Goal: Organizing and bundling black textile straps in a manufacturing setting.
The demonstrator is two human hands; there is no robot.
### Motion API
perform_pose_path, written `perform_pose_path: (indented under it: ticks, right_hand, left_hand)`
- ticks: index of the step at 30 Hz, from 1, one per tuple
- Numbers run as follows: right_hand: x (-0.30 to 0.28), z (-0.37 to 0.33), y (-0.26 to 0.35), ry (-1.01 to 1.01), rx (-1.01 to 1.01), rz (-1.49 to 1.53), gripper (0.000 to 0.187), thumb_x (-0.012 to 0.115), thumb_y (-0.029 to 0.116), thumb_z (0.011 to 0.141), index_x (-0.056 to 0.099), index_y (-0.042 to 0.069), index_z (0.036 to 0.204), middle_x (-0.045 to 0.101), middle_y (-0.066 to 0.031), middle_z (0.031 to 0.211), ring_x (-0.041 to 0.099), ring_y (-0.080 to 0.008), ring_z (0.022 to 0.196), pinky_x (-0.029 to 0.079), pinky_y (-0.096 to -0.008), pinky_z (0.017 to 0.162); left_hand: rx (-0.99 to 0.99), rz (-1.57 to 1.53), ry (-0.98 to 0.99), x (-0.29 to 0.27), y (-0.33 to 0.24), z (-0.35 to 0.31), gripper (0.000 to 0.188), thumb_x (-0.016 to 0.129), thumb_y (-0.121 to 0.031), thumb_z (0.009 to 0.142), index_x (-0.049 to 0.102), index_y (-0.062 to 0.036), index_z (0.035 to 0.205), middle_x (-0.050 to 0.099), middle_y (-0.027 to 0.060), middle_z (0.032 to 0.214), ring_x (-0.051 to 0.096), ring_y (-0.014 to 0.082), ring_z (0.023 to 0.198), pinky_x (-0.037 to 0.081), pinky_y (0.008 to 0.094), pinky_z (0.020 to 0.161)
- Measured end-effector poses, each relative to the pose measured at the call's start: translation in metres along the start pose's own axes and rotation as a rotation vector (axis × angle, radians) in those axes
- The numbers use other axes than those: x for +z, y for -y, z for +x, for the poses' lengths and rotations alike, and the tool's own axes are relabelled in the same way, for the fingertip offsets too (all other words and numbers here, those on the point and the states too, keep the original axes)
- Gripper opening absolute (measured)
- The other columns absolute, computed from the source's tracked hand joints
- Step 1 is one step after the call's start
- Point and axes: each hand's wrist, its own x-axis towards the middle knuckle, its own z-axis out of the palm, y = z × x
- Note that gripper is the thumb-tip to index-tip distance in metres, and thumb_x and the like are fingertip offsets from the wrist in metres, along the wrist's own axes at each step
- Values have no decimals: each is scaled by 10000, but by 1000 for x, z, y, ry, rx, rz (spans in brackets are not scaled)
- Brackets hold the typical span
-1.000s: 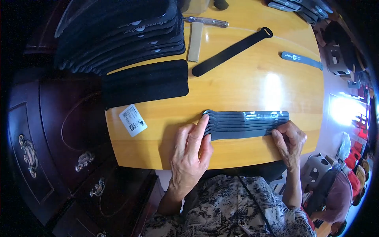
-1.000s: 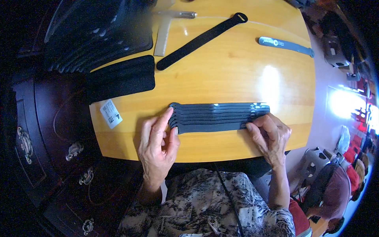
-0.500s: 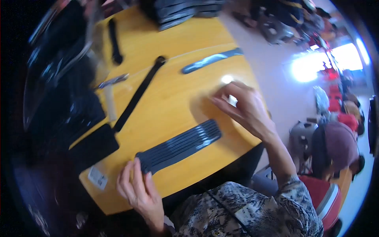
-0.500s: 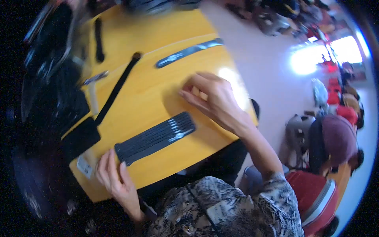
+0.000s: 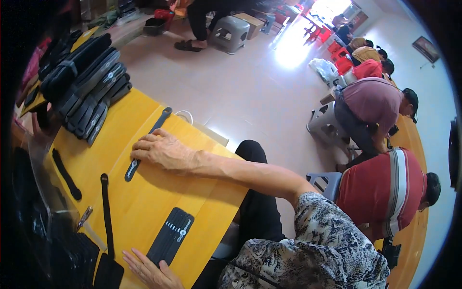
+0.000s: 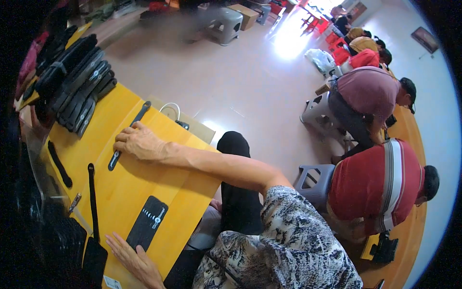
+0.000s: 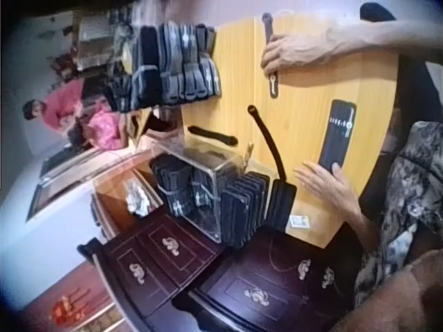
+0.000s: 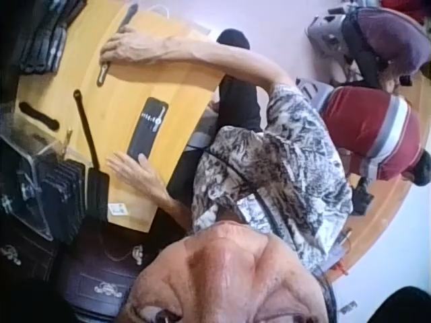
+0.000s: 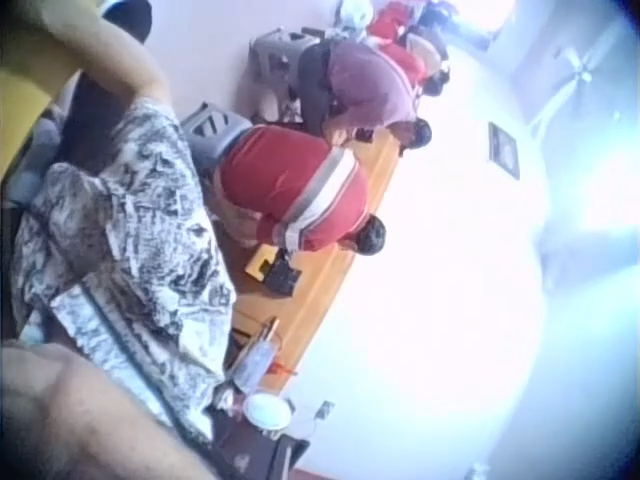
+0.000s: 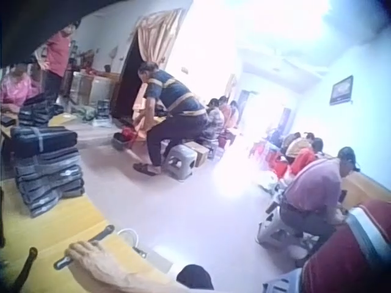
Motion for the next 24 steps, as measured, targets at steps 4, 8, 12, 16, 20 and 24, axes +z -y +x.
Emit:
perform_pose_path:
  ticks: [4, 8, 12, 16, 20, 24]
  right_hand:
    - [-1, 5, -1, -35, -37, 16, 229, 522, 151, 887, 607, 149, 1100, 550, -34, 1045, 494, -190, 1082, 353, -376, 937]
    - [-15, 9, 0, 15, -40, 4, 137, 550, 140, 861, 637, 153, 966, 514, -24, 923, 489, -184, 1001, 363, -364, 873]
    - [-27, 6, 2, 98, -41, -77, 121, 568, 116, 824, 635, 133, 924, 535, -33, 950, 505, -200, 1021, 382, -370, 867]
    - [-58, -36, 6, 75, -40, -191, 108, 546, 75, 788, 610, 59, 873, 549, -92, 968, 544, -256, 1010, 427, -383, 864]
    - [-114, -88, 17, 81, 143, -7, 107, 569, 107, 835, 571, 40, 918, 534, -117, 938, 561, -297, 951, 466, -405, 783]
    - [-153, -123, 47, 49, 301, 312, 155, 632, 147, 862, 576, 36, 953, 515, -113, 843, 575, -270, 769, 475, -360, 668]
  left_hand:
    - [8, -13, -36, 1, -2, 3, 676, 415, -436, 974, 276, 18, 1454, 189, 284, 1516, 175, 429, 1410, 164, 495, 1146]
    - [11, -1, -38, 3, -3, 2, 673, 412, -435, 977, 269, 10, 1461, 179, 280, 1520, 172, 433, 1410, 167, 494, 1145]
    - [93, 143, -143, 7, 3, 1, 632, 431, -417, 978, 339, 36, 1409, 340, 288, 1439, 331, 428, 1334, 279, 480, 1095]
    - [-12, -30, -14, 13, 21, -6, 590, 312, -313, 1002, 178, -22, 1498, 173, 137, 1567, 108, 325, 1453, 78, 471, 1168]
    - [38, -163, -94, -6, 12, -9, 585, 331, -326, 1001, 221, -21, 1487, 184, 145, 1562, 118, 326, 1452, 74, 482, 1168]
    - [17, 98, -65, -15, 1, -14, 591, 385, -361, 997, 257, -47, 1480, 206, 167, 1551, 151, 347, 1441, 92, 480, 1164]
